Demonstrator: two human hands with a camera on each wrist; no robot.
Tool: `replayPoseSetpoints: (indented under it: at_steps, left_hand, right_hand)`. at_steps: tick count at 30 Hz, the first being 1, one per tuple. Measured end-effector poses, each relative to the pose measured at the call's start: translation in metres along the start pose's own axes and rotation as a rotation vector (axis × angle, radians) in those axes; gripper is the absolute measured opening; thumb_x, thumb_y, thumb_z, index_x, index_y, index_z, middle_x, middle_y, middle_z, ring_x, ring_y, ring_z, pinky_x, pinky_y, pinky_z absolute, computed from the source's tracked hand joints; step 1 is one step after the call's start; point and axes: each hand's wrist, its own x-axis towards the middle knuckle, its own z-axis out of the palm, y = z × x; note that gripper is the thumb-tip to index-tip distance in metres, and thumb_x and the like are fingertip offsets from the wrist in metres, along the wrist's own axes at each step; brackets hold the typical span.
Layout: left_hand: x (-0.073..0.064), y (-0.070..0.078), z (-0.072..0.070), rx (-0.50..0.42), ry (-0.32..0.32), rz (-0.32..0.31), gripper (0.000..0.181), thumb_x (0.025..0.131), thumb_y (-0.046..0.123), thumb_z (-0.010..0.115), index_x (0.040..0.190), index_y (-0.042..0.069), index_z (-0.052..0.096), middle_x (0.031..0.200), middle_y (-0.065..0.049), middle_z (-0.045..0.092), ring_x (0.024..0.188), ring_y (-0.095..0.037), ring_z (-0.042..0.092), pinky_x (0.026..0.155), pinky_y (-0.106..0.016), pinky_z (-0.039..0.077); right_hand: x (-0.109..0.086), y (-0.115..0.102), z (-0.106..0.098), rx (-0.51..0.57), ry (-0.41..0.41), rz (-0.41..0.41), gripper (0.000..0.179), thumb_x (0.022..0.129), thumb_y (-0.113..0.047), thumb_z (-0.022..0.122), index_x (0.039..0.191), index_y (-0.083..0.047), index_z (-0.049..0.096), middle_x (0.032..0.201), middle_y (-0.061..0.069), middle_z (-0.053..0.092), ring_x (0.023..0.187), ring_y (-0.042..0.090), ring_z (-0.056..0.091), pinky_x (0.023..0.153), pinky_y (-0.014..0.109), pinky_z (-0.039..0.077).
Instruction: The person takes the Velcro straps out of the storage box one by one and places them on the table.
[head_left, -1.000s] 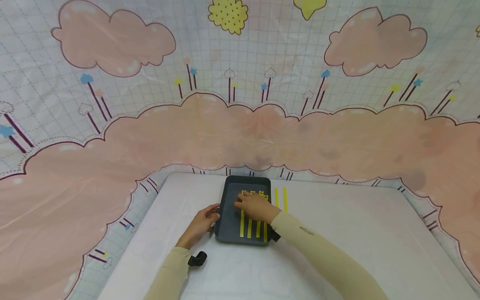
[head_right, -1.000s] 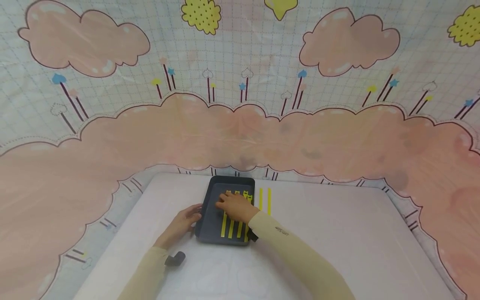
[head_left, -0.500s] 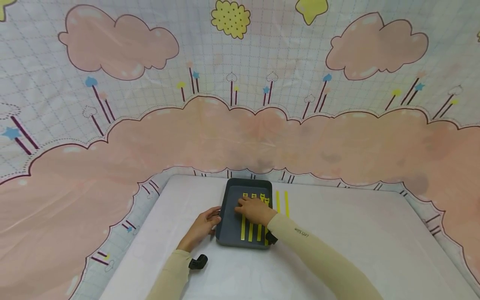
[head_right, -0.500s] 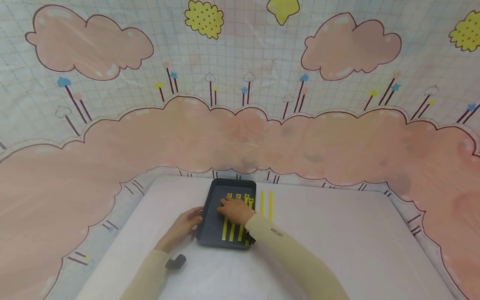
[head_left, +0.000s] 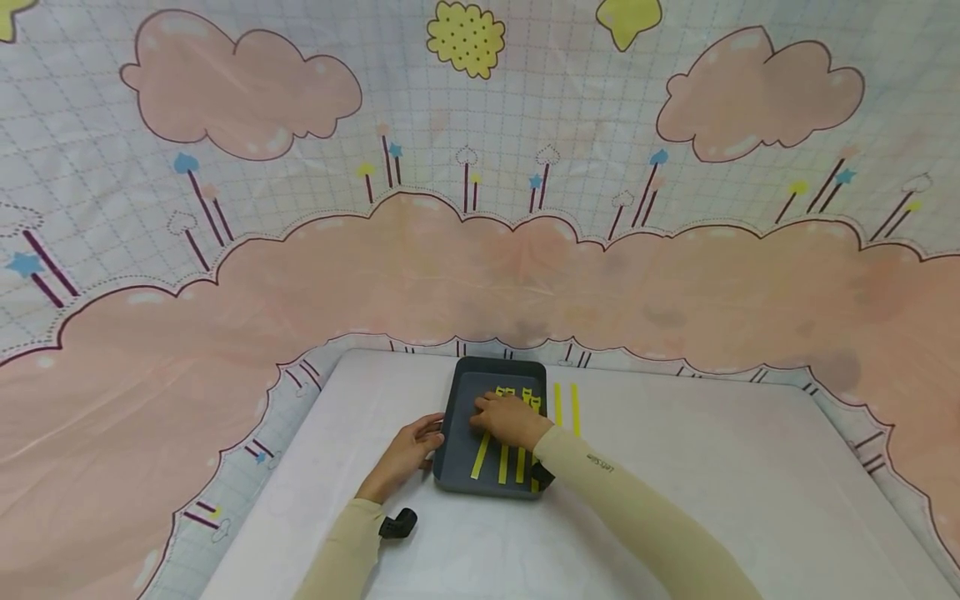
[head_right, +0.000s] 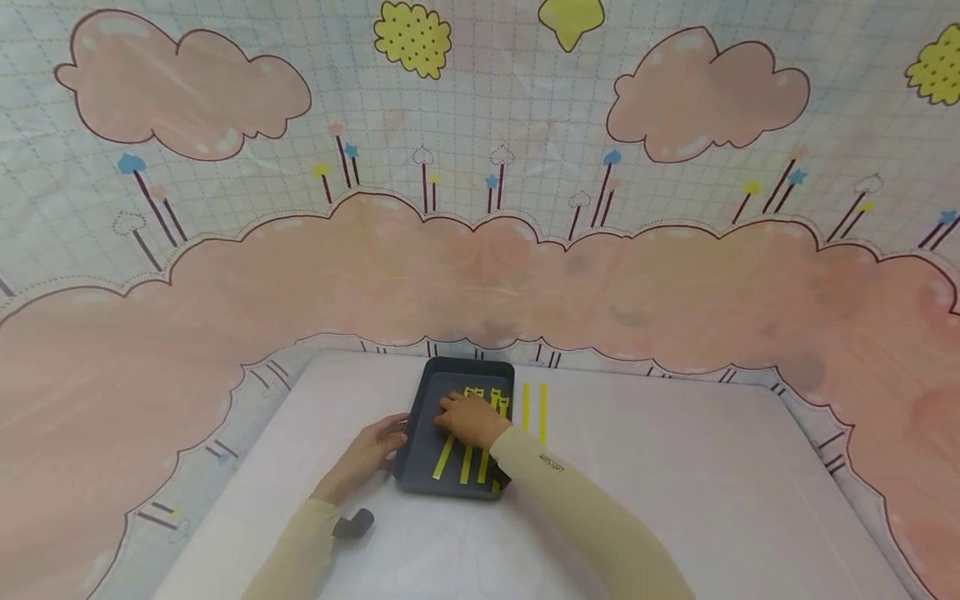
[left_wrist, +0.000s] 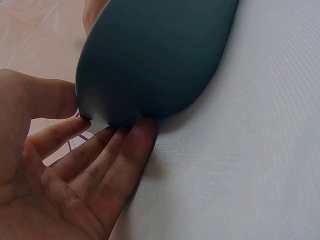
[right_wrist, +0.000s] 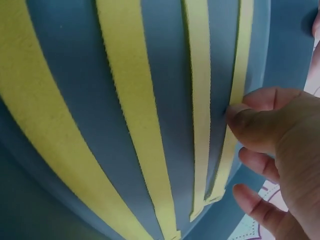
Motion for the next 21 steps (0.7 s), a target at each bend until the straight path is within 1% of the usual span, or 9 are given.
replayPoseSetpoints:
  at_steps: [3, 10, 13, 16, 19, 21]
  left_hand:
    - [0.001, 0.000, 0.001, -0.004, 0.006, -0.005, 0.047, 0.098, 0.009, 0.056, 0.144, 0.008, 0.047, 0.141, -0.022, 0.055, 0.120, -0.033, 0.060, 0.069, -0.035, 0.055]
    - [0.000, -0.001, 0.002, -0.028, 0.002, -0.005, 0.047, 0.099, 0.007, 0.055, 0.145, 0.007, 0.047, 0.140, -0.023, 0.054, 0.119, -0.031, 0.060, 0.069, -0.035, 0.055]
    - [0.000, -0.001, 0.001, -0.033, -0.003, -0.003, 0.047, 0.099, 0.007, 0.054, 0.145, 0.007, 0.047, 0.140, -0.023, 0.054, 0.119, -0.032, 0.060, 0.069, -0.034, 0.055]
    - [0.000, -0.001, 0.001, -0.033, -0.005, 0.001, 0.047, 0.099, 0.007, 0.054, 0.145, 0.007, 0.047, 0.141, -0.023, 0.054, 0.120, -0.031, 0.060, 0.069, -0.034, 0.055]
    - [0.000, -0.001, 0.000, -0.034, -0.009, 0.006, 0.046, 0.099, 0.007, 0.054, 0.145, 0.007, 0.047, 0.141, -0.023, 0.054, 0.120, -0.031, 0.060, 0.068, -0.034, 0.054]
    - [0.000, -0.001, 0.000, -0.031, -0.010, 0.007, 0.047, 0.099, 0.008, 0.055, 0.145, 0.007, 0.047, 0.141, -0.023, 0.054, 0.120, -0.032, 0.059, 0.068, -0.034, 0.054]
  right_hand:
    - [0.001, 0.002, 0.001, -0.006, 0.010, -0.010, 0.020, 0.100, -0.029, 0.056, 0.115, -0.030, 0.070, 0.115, -0.004, 0.064, 0.106, 0.014, 0.058, 0.087, 0.036, 0.055]
    - [0.000, 0.001, -0.002, -0.003, 0.028, -0.032, 0.018, 0.099, -0.027, 0.060, 0.112, -0.030, 0.071, 0.114, -0.003, 0.063, 0.109, 0.015, 0.059, 0.090, 0.038, 0.055]
    - [-0.002, 0.001, -0.005, -0.011, 0.052, -0.039, 0.018, 0.097, -0.024, 0.062, 0.112, -0.030, 0.069, 0.116, -0.002, 0.062, 0.116, 0.018, 0.059, 0.094, 0.042, 0.053]
    - [-0.003, 0.002, -0.008, -0.028, 0.080, -0.037, 0.023, 0.095, -0.020, 0.065, 0.116, -0.030, 0.065, 0.123, -0.001, 0.060, 0.123, 0.021, 0.056, 0.098, 0.045, 0.051]
    - [-0.004, 0.003, -0.011, -0.049, 0.095, -0.032, 0.029, 0.095, -0.019, 0.066, 0.120, -0.031, 0.063, 0.129, -0.002, 0.058, 0.125, 0.020, 0.054, 0.100, 0.044, 0.049]
    - [-0.006, 0.003, -0.012, -0.056, 0.102, -0.029, 0.029, 0.095, -0.020, 0.064, 0.122, -0.031, 0.061, 0.130, -0.003, 0.057, 0.124, 0.019, 0.053, 0.101, 0.043, 0.047]
